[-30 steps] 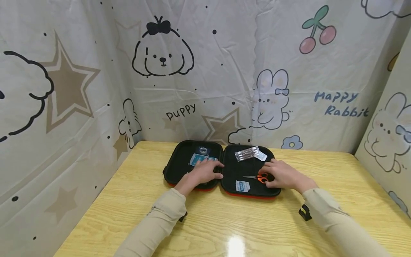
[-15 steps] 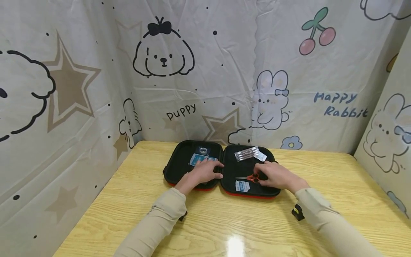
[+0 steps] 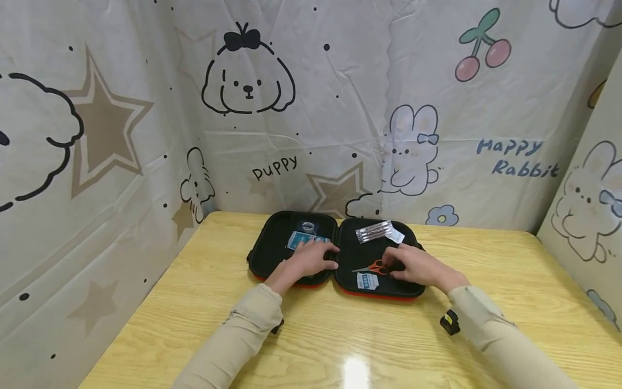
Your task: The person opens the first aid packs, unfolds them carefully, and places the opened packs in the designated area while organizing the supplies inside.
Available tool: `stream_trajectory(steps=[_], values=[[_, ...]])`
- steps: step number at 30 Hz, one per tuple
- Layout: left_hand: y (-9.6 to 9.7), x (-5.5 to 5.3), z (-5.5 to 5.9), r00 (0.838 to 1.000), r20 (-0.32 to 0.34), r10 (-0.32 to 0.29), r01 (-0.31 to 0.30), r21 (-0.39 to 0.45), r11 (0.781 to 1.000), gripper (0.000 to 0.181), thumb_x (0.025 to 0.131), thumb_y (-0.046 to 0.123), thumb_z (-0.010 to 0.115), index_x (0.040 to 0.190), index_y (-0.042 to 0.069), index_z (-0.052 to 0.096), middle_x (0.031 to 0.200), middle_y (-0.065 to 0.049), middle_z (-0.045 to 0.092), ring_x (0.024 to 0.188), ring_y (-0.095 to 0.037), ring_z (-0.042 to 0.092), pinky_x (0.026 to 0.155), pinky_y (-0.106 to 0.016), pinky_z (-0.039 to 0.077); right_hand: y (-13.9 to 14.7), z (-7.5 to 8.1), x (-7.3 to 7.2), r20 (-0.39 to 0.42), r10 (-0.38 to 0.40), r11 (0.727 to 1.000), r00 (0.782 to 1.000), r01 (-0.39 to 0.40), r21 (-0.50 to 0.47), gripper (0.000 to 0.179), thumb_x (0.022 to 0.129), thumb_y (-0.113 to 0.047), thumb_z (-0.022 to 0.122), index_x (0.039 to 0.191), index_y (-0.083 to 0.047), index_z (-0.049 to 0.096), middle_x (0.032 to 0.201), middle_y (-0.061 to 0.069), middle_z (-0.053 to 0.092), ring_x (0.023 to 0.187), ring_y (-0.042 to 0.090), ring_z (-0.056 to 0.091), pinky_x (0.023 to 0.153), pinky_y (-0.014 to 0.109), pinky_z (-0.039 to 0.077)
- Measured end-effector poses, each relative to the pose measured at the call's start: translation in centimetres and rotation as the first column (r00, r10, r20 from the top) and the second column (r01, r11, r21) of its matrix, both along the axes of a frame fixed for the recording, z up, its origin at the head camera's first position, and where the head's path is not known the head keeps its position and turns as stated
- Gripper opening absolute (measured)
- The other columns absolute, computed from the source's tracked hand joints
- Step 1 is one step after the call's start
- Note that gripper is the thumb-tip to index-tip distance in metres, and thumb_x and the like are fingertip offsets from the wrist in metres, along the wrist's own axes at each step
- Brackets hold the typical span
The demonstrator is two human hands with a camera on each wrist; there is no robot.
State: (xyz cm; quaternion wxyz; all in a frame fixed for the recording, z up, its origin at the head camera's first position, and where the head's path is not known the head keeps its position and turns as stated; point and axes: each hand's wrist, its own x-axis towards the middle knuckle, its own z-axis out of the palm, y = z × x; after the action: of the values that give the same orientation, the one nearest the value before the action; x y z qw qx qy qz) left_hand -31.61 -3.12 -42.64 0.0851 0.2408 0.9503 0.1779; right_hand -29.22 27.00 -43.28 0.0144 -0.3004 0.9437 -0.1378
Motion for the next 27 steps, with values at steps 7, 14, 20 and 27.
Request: stream_trajectory(steps=[7,14,20,27], values=[[0.0,0.0,0.3,1.0,0.015,0.0,0.0,-0.003,1.0,0.043,0.095,0.038,0.066,0.136,0.025,0.06,0.144,-0.005,0.055,0.138,-0.031,0.042,0.113,-0.056,0.025,0.6,0.3,-0.3,-0.072,-0.042,0.999,0.997,0.042,-0.006,0.022,0.084,-0.013,0.077,0.103,-0.016,0.066,0.096,-0.004,0.069,0.094,0.016,0.061,0.082,0.04,0.051],[0.1,-0.1,0.2,1.0,0.005,-0.003,0.003,-0.005,1.0,0.043,0.094,0.038,0.067,0.134,0.025,0.061,0.143,-0.005,0.057,0.137,-0.03,0.043,0.112,-0.055,0.027,1.4,0.7,-0.9,-0.12,-0.094,0.995,0.988,0.092,-0.028,0.032,0.086,-0.017,0.076,0.116,-0.011,0.064,0.096,-0.001,0.07,0.091,0.019,0.062,0.082,0.043,0.051],[0.1,-0.1,0.3,1.0,0.011,-0.001,0.001,0.002,1.0,0.042,0.095,0.037,0.067,0.134,0.025,0.061,0.143,-0.005,0.056,0.137,-0.031,0.043,0.113,-0.056,0.025,1.6,1.3,-1.4,-0.114,-0.153,0.988,0.982,0.148,-0.048,0.047,0.087,-0.017,0.075,0.129,-0.007,0.058,0.097,0.002,0.069,0.092,0.022,0.063,0.083,0.047,0.052],[0.1,-0.1,0.2,1.0,0.003,0.0,0.0,0.0,1.0,0.042,0.094,0.037,0.067,0.134,0.024,0.062,0.142,-0.004,0.058,0.135,-0.03,0.045,0.112,-0.056,0.027,2.0,1.6,-2.2,-0.161,-0.168,0.984,0.973,0.157,-0.079,0.041,0.088,-0.016,0.074,0.125,-0.003,0.061,0.102,0.012,0.07,0.094,0.03,0.065,0.083,0.05,0.052]])
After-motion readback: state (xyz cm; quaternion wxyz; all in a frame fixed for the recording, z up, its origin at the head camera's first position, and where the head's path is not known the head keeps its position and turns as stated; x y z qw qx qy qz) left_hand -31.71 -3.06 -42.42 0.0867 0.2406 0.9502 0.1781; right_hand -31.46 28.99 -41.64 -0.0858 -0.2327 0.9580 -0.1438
